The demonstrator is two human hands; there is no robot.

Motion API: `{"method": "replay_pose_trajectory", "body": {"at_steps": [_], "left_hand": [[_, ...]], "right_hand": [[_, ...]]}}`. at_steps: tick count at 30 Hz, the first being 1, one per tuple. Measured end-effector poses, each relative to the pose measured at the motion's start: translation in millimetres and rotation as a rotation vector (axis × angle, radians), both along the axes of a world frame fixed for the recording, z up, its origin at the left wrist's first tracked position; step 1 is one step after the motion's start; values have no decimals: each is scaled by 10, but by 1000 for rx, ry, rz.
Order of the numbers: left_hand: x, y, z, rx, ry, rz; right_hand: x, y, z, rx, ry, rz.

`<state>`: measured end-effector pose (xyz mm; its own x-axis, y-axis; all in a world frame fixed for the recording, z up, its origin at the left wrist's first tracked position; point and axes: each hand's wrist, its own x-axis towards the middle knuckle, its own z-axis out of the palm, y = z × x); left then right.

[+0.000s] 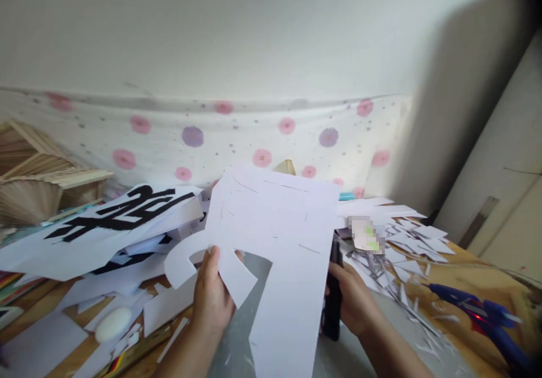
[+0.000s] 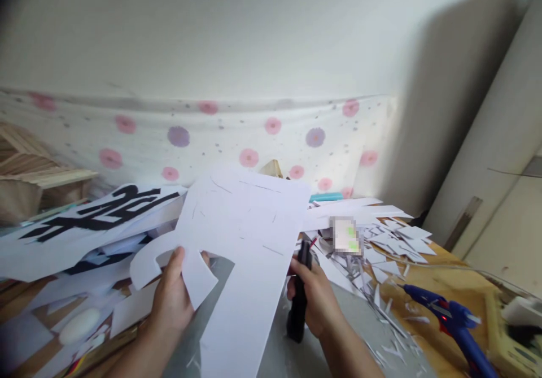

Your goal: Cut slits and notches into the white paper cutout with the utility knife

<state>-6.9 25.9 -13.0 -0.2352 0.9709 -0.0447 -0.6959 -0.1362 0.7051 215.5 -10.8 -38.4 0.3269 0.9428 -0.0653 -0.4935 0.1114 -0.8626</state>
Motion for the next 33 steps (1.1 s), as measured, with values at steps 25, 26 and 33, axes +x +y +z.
{"method": "replay_pose_trajectory", "body": {"at_steps": [25, 26, 33], "left_hand": [[317, -384, 237, 15, 31, -143], [321, -384, 238, 18, 34, -136], [315, -398, 243, 95, 25, -82]], "right_hand": [[-100, -570, -84, 53, 156, -172], [-95, -576, -92, 51, 158, -177], [-58, -599, -87, 56, 242, -173]]}}
